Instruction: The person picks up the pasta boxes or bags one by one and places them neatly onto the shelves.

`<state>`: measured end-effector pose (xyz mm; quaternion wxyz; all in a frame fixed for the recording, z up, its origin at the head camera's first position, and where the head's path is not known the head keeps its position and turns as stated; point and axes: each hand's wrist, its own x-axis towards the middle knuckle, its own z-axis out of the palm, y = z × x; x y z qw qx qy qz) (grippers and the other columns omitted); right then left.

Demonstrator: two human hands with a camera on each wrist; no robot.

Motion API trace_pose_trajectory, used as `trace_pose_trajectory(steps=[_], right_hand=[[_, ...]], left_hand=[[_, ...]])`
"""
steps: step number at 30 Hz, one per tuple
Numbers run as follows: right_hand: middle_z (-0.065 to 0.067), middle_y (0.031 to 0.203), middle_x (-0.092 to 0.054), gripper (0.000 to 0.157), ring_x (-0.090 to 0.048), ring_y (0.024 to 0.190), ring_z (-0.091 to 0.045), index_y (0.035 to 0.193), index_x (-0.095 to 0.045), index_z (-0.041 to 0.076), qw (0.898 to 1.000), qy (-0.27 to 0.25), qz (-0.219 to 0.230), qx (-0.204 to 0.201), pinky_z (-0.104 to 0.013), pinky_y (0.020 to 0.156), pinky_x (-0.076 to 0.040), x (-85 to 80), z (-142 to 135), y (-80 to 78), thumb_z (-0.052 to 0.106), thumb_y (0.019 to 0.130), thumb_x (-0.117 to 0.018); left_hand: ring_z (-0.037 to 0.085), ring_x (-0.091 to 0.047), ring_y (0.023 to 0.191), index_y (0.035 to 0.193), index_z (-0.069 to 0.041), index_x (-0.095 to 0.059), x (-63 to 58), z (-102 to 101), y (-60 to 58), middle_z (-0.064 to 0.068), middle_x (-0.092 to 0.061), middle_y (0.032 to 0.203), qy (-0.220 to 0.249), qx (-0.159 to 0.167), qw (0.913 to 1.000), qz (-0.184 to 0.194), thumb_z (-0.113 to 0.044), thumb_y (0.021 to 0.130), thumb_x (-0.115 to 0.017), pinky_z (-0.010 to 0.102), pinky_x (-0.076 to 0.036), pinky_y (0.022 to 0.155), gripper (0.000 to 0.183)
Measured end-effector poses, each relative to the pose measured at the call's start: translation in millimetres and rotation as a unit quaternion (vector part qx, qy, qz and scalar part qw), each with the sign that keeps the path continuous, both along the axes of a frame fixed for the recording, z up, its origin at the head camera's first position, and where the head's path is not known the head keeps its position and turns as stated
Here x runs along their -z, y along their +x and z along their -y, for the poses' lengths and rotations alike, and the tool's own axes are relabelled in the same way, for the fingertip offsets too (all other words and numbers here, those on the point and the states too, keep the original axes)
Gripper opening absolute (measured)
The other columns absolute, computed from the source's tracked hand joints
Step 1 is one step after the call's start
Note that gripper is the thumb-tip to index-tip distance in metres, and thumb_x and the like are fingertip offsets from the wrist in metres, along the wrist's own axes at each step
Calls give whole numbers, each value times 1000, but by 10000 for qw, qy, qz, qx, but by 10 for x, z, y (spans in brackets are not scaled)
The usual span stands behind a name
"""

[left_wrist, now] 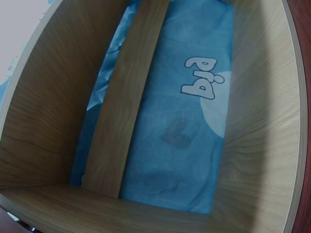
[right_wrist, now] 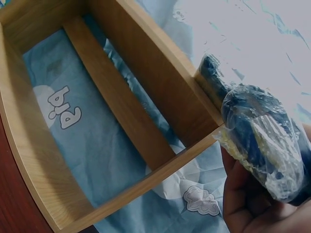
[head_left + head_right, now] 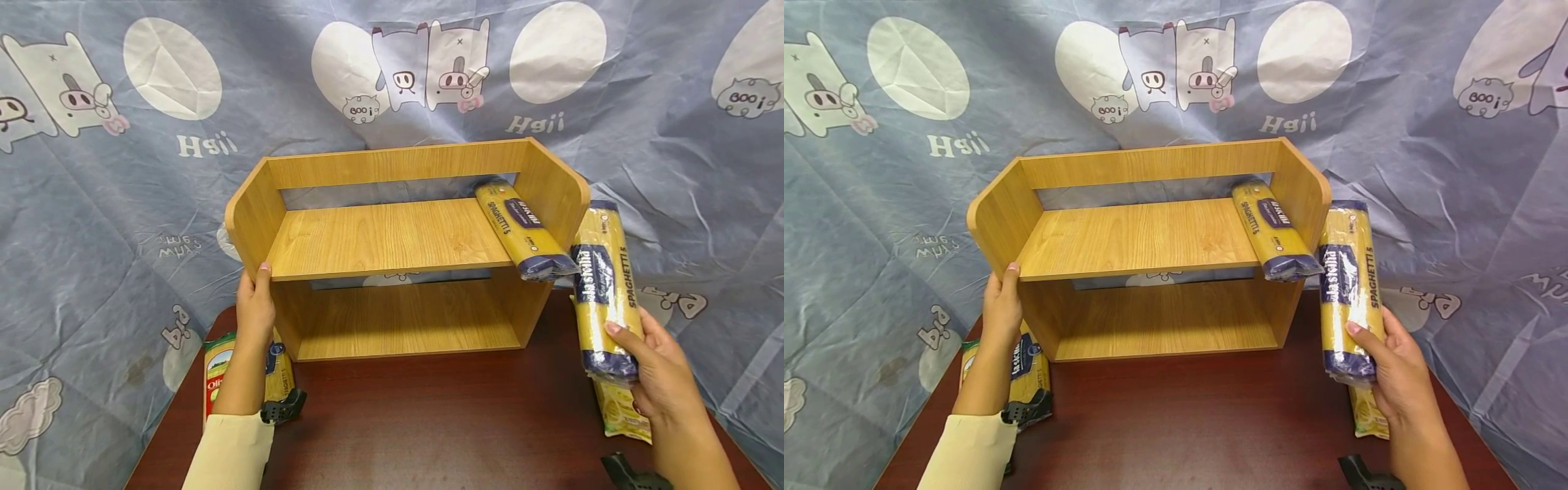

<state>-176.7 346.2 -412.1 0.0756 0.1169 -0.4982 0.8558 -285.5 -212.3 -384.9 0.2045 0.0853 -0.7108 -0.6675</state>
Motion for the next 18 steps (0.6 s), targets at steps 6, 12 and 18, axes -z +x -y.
trace_pose_trajectory(steps=[6, 12, 18], right_hand=[[-8, 108, -76, 50, -76, 86, -21, 141, -55, 15, 9998, -164, -86, 42, -33, 66, -61, -48, 6, 19, -11, 102, -38], [-9, 112, -75, 51, -75, 89, -21, 143, -54, 13, 9993, -321, -205, 56, -33, 69, -62, -85, 26, 27, -12, 102, -37], [-9, 113, -75, 52, -75, 91, -20, 145, -51, 13, 9987, -352, -328, 187, -31, 70, -61, -134, 50, 51, -11, 102, -37]], left_hand=[[27, -50, 131, 154, -17, -39, -2, 0, 4, 14, -51, 144, 31, 13, 10000, 11, -48, 107, -41, 47, -36, 115, 57], [29, -48, 135, 155, -18, -37, -10, -6, 16, 14, -50, 147, 72, 49, 10000, 48, -49, 106, -42, 49, -35, 117, 57], [29, -49, 133, 154, -16, -38, -7, -3, 13, 15, -50, 146, 80, 38, 10000, -5, -47, 107, -42, 47, -35, 117, 56]])
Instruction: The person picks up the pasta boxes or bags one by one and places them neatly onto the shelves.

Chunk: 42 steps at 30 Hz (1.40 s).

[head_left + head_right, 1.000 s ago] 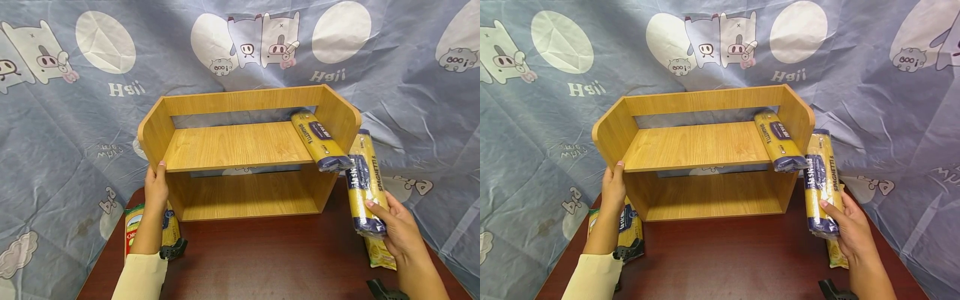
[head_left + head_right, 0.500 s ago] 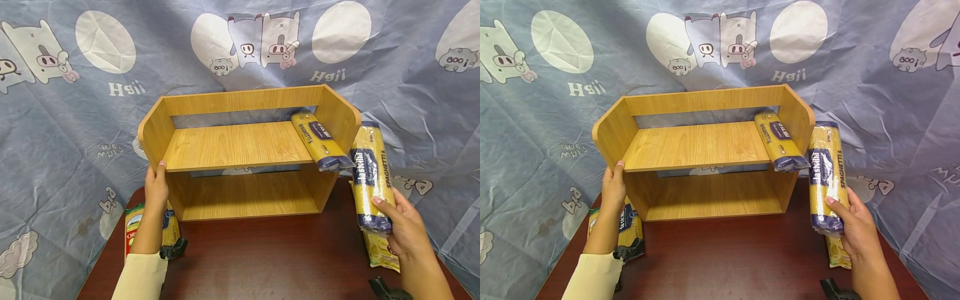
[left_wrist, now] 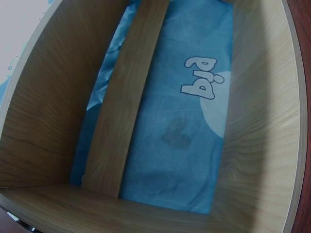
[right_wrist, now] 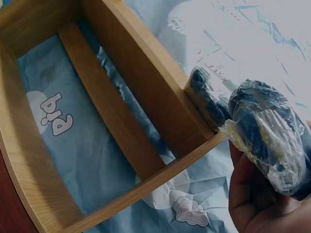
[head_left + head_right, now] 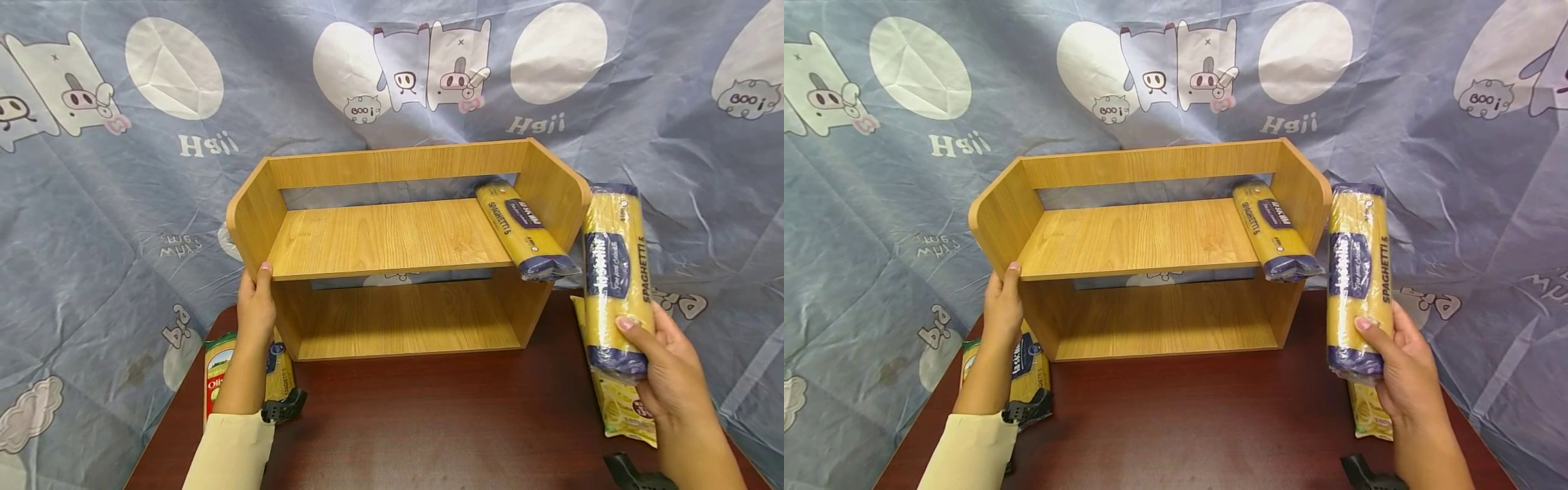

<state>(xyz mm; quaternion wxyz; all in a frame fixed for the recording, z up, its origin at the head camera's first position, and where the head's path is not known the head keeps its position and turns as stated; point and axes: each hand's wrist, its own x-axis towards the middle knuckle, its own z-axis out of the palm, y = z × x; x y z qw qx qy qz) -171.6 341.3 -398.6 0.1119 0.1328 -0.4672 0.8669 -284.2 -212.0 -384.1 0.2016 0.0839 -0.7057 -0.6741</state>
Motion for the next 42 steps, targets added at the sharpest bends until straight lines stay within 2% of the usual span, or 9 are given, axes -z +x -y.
trace_pose_trajectory(steps=[5, 10, 19, 26, 32, 42], right_hand=[[-9, 112, -75, 51, -76, 89, -20, 146, -49, 10, 9998, -27, -114, 166, -30, 69, -61, -57, 22, 27, -11, 102, -37], [-10, 110, -75, 49, -76, 87, -21, 147, -46, 6, 9992, -47, -271, 289, -30, 67, -61, -108, 58, 55, -11, 102, -36], [-14, 113, -74, 53, -76, 88, -23, 151, -39, 6, 9984, -80, -509, 232, -32, 65, -61, -179, 125, 94, -12, 101, -34], [-16, 113, -75, 55, -77, 88, -25, 153, -36, 4, 9966, -74, -798, -194, -34, 66, -62, -230, 166, 94, -14, 101, -28], [-16, 112, -75, 56, -77, 87, -25, 153, -35, 4, 9962, 25, -845, -193, -34, 65, -62, -247, 216, 107, -15, 100, -28], [-14, 111, -75, 60, -77, 87, -23, 155, -33, 8, 9952, 400, -771, -446, -35, 65, -61, -283, 345, 117, -15, 100, -29]], left_hand=[[30, -48, 134, 155, -17, -37, -6, 3, 1, 16, -49, 148, -40, -4, 10000, 30, -48, 107, -41, 49, -35, 117, 57], [28, -51, 129, 153, -17, -40, 2, 0, -4, 15, -52, 142, -31, 0, 10000, -11, -48, 107, -41, 47, -37, 115, 56], [29, -50, 131, 154, -19, -38, -8, 3, 1, 14, -51, 146, -102, 12, 9999, 11, -49, 106, -40, 49, -37, 115, 57], [30, -49, 133, 155, -19, -38, 6, 15, -14, 14, -50, 147, -61, 41, 10000, -15, -47, 107, -41, 49, -36, 116, 56], [31, -48, 135, 156, -19, -37, -4, 11, -8, 14, -48, 150, -77, 31, 10000, 9, -48, 106, -41, 50, -35, 118, 58], [30, -48, 135, 156, -19, -37, 6, 14, -5, 14, -49, 149, -93, 49, 9999, -26, -48, 106, -42, 49, -35, 117, 57]])
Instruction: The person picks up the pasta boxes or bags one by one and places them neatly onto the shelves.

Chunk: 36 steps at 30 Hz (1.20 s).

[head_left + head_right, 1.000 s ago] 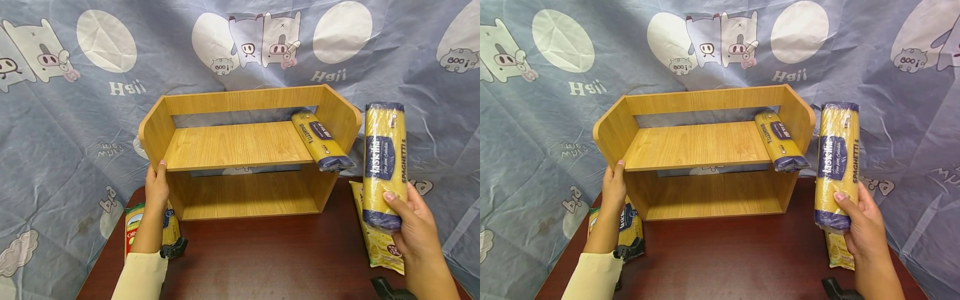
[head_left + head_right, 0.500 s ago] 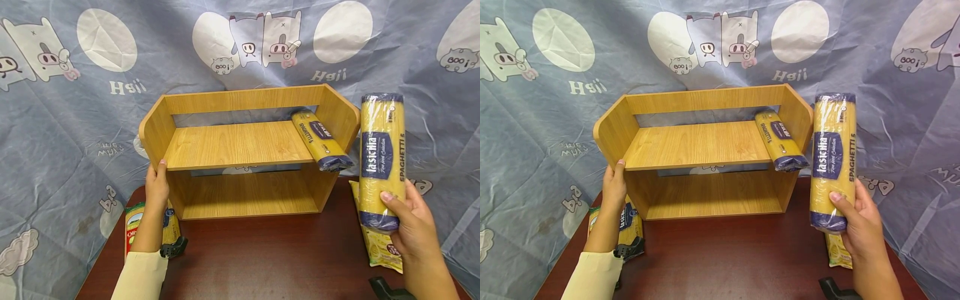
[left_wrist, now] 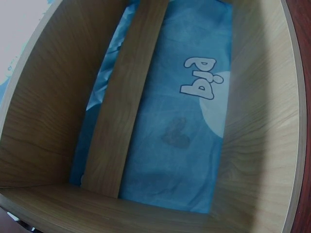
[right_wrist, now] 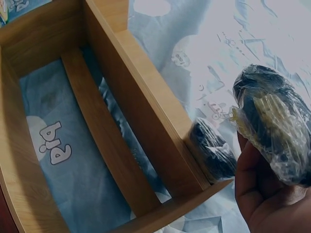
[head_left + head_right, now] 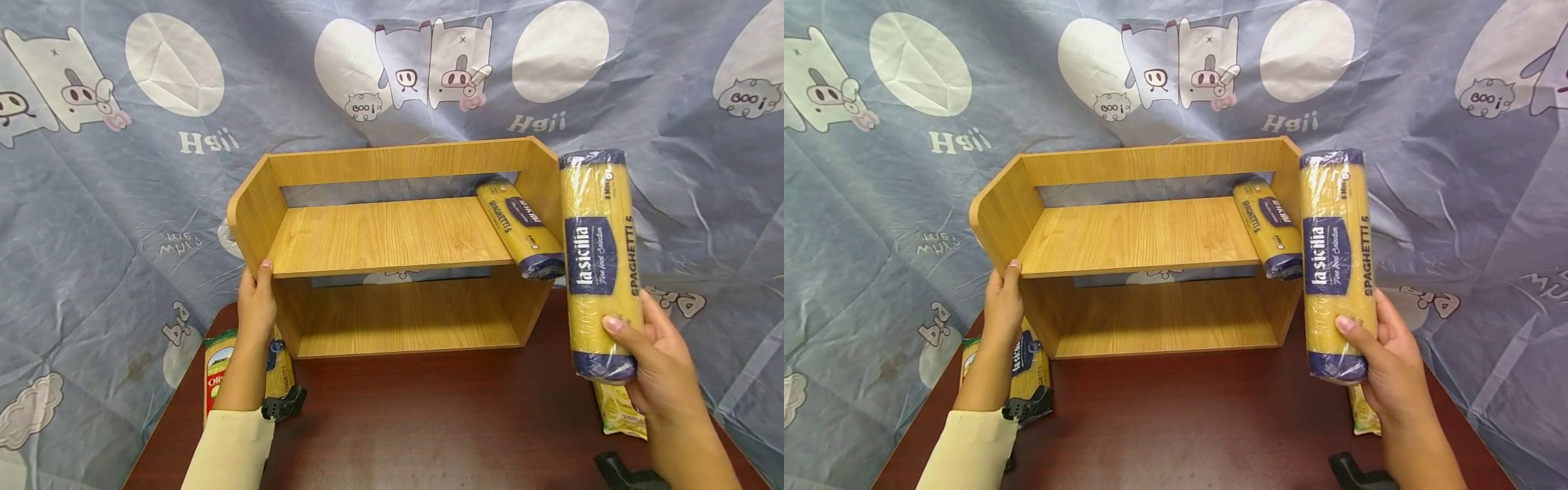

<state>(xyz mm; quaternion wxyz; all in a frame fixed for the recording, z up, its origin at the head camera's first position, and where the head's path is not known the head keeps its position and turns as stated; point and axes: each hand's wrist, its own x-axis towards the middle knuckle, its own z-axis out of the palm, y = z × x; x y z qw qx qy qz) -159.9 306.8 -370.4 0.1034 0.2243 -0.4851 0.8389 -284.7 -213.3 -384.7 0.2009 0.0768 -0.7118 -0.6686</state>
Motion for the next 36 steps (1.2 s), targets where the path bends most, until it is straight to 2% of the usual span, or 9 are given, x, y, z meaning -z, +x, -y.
trace_pose_trajectory(steps=[11, 17, 21, 26, 31, 36], right_hand=[[-10, 109, -76, 59, -77, 86, -21, 154, -34, 10, 9988, 439, 165, -103, -36, 62, -61, 7, 144, -13, -13, 100, -32], [-7, 113, -74, 59, -76, 90, -18, 155, -33, 11, 9971, 700, 259, -167, -33, 67, -62, 12, 212, -22, -12, 101, -33], [-5, 113, -73, 58, -75, 89, -17, 154, -34, 12, 9947, 961, 377, 3, -32, 66, -62, 24, 264, -20, -10, 101, -37], [-2, 115, -71, 57, -74, 89, -16, 154, -36, 14, 9902, 1283, 514, 181, -31, 68, -61, 47, 329, -28, -9, 101, -40], [-2, 118, -71, 58, -74, 92, -15, 153, -38, 15, 9909, 1252, 496, 0, -31, 70, -62, 66, 388, -56, -10, 101, -40], [0, 119, -71, 57, -73, 92, -14, 151, -40, 19, 9876, 1385, 734, 101, -31, 71, -61, 79, 455, -58, -8, 101, -44]], left_hand=[[28, -50, 130, 154, -18, -39, 17, -4, -10, 15, -51, 144, -45, -55, 10000, -27, -48, 106, -42, 47, -36, 115, 57], [29, -49, 133, 155, -18, -38, 10, -7, -4, 15, -50, 147, -41, -37, 10000, -33, -47, 106, -42, 48, -35, 117, 57], [30, -48, 135, 156, -19, -37, 0, -12, 5, 14, -49, 148, -6, -1, 10000, -32, -48, 106, -42, 49, -34, 118, 57], [27, -51, 129, 152, -17, -41, 16, -10, -6, 14, -52, 141, 48, 16, 9999, -161, -46, 107, -42, 47, -37, 115, 54], [23, -53, 123, 151, -17, -44, 28, -2, -21, 12, -54, 137, -8, -81, 9998, -169, -46, 107, -42, 44, -39, 112, 53], [24, -53, 123, 151, -17, -44, 22, -1, -14, 12, -54, 137, -18, -70, 9998, -171, -46, 107, -42, 46, -40, 111, 53]])
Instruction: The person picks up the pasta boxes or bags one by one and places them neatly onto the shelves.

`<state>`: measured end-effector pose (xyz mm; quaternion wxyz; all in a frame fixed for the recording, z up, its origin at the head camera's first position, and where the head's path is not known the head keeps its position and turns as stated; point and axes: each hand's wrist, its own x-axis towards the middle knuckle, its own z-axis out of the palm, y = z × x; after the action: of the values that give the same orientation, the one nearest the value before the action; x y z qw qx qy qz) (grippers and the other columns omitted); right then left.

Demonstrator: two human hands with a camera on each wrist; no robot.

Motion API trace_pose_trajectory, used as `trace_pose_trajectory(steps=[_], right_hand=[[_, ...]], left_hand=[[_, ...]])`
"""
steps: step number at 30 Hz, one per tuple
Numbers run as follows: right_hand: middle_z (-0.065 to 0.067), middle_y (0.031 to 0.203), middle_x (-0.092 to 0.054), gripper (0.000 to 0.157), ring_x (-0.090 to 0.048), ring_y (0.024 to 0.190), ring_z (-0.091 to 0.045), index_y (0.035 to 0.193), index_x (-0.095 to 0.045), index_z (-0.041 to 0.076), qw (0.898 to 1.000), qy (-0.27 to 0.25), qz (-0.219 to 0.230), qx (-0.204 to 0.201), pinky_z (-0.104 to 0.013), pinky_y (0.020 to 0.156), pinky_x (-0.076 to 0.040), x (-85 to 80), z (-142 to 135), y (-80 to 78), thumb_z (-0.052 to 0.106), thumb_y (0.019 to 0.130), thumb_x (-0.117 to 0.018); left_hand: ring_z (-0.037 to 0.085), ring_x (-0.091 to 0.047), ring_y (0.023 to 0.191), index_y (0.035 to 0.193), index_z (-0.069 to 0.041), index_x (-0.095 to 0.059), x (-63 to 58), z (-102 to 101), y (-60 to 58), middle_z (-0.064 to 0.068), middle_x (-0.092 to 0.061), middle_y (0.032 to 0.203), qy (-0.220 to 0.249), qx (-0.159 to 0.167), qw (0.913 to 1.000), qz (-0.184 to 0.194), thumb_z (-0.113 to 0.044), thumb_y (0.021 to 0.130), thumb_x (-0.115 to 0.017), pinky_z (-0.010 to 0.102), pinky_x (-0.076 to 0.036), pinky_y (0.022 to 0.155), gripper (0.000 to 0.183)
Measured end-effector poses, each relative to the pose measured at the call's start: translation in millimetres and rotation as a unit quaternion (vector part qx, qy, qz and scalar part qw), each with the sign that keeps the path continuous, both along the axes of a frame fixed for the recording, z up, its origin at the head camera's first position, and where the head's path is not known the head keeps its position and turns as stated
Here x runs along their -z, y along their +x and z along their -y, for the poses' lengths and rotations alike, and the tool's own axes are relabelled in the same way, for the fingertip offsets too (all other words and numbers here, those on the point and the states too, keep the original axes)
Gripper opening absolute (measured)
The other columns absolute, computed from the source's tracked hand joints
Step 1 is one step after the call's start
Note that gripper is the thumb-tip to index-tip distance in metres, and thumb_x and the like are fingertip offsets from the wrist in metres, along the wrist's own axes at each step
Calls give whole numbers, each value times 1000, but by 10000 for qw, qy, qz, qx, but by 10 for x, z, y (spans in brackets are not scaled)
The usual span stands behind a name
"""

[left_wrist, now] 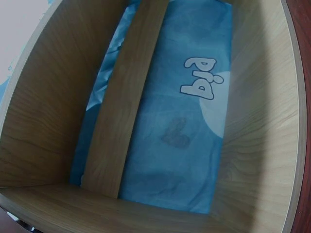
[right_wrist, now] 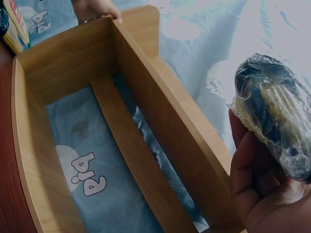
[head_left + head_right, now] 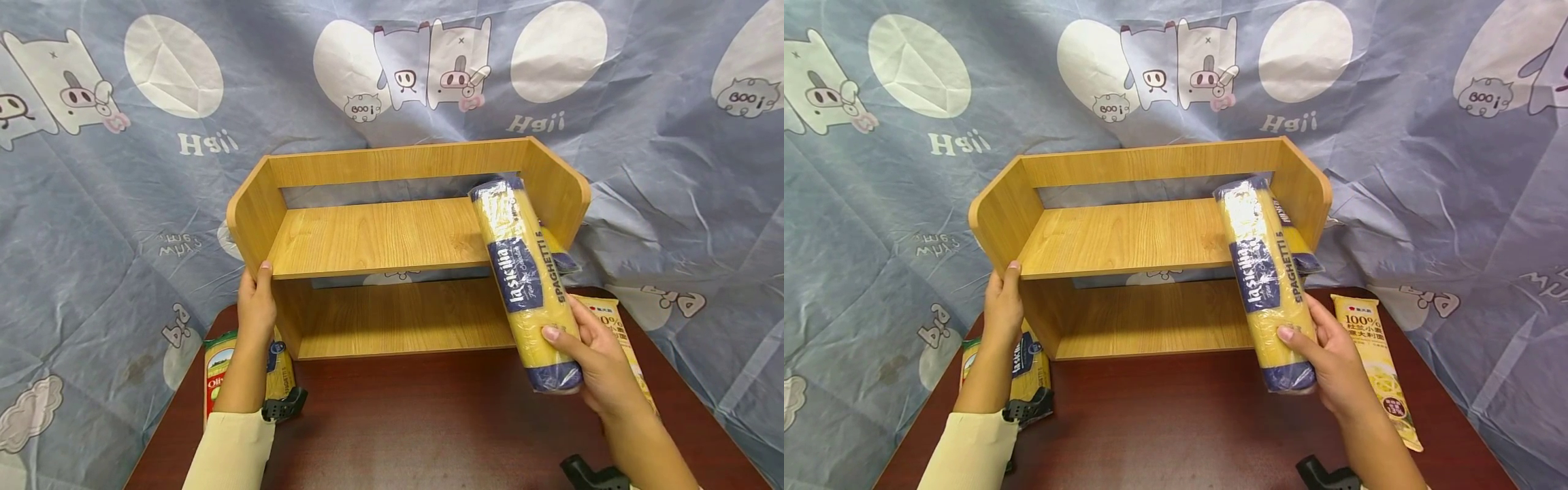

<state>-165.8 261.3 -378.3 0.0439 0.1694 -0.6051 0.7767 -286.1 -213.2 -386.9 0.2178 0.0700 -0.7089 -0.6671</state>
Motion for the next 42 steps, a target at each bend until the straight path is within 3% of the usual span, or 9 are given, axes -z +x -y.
trace_pose_trajectory(steps=[11, 30, 42], right_hand=[[1, 117, -70, 56, -73, 92, -14, 153, -38, 18, 9991, 260, 311, -124, -31, 72, -61, 27, 118, -43, -3, 102, -47], [1, 111, -72, 50, -73, 89, -12, 150, -40, 15, 9985, 163, 439, -294, -29, 71, -61, 88, 248, -133, 0, 103, -48], [3, 106, -71, 43, -71, 85, -9, 146, -44, 21, 9968, 83, 515, -601, -26, 70, -60, 68, 263, -154, 7, 106, -39]], left_hand=[[28, -51, 129, 153, -19, -40, -20, -4, 23, 13, -52, 143, 91, 142, 9999, -4, -45, 107, -42, 48, -37, 116, 53], [30, -48, 135, 155, -19, -37, -9, 5, 16, 13, -48, 150, -3, 77, 9999, 133, -47, 107, -42, 49, -34, 118, 56], [28, -49, 132, 154, -20, -40, -14, 10, -3, 13, -51, 146, 6, 50, 9998, 186, -49, 106, -40, 48, -36, 116, 56]])
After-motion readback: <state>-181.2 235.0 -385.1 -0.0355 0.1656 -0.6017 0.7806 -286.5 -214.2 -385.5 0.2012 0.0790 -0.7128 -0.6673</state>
